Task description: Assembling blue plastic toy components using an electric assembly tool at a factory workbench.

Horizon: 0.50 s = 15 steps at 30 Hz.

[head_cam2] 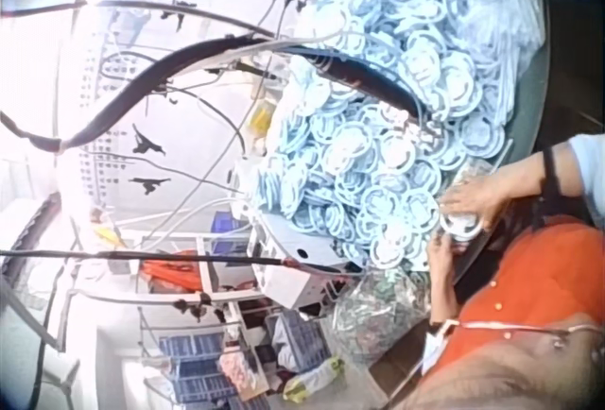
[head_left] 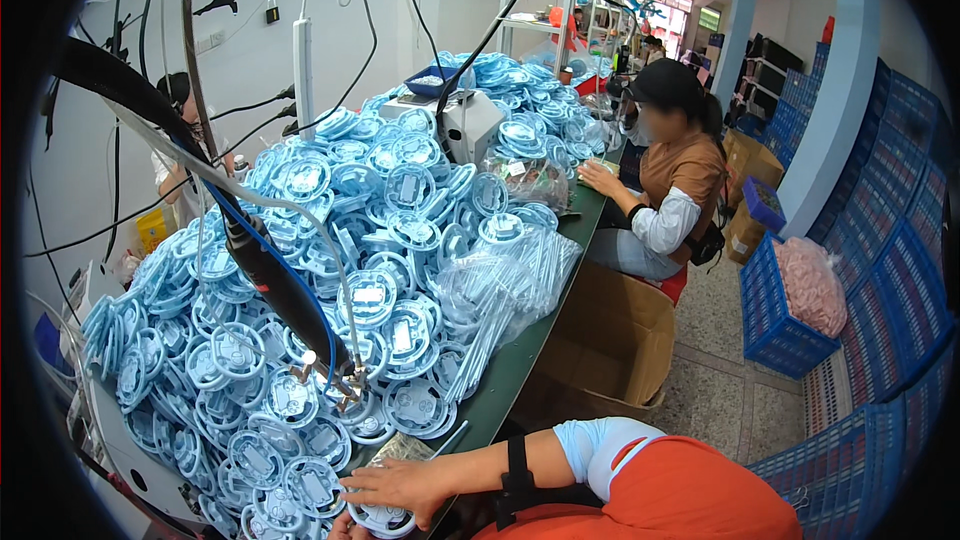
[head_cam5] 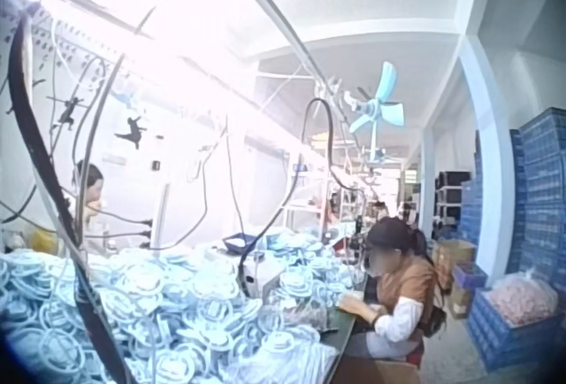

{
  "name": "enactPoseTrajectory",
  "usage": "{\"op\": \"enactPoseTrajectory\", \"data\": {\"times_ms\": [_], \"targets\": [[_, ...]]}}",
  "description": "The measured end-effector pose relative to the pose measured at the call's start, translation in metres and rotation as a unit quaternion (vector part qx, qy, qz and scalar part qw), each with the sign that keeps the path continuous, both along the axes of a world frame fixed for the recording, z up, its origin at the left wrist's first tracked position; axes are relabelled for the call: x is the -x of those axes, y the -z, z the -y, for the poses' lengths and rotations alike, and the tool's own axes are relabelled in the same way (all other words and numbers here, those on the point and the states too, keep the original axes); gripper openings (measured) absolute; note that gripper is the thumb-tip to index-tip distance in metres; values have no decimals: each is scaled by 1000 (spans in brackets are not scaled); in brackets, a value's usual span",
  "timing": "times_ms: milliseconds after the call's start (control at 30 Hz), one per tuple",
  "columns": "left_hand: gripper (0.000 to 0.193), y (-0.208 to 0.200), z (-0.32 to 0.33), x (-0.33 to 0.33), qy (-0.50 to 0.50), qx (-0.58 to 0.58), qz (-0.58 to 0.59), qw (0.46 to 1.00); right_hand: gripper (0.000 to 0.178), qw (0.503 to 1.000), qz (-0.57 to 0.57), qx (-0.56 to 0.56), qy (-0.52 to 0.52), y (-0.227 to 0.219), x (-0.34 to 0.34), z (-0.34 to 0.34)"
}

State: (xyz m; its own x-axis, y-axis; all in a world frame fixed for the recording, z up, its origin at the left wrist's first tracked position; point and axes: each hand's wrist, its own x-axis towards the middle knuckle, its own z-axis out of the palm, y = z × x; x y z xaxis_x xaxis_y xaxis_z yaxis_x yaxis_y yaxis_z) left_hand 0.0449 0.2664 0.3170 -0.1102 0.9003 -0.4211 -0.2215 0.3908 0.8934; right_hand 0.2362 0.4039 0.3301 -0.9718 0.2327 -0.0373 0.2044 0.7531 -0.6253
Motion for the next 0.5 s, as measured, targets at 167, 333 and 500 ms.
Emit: {"op": "enactPoseTrajectory", "data": {"times_ms": [167, 333, 500], "targets": [[36, 2, 0, 1, -2, 12, -2, 1000, 126, 998, 32, -4, -45, -6, 8, -7], [37, 2, -1, -1, -10, 25, -4, 1000, 125, 1000, 18, 0, -8, 0, 6, -4], [37, 5, 0, 2, 1, 15, -19, 1000, 111, 994, -68, -74, 48, -7, -3, 10]]}}
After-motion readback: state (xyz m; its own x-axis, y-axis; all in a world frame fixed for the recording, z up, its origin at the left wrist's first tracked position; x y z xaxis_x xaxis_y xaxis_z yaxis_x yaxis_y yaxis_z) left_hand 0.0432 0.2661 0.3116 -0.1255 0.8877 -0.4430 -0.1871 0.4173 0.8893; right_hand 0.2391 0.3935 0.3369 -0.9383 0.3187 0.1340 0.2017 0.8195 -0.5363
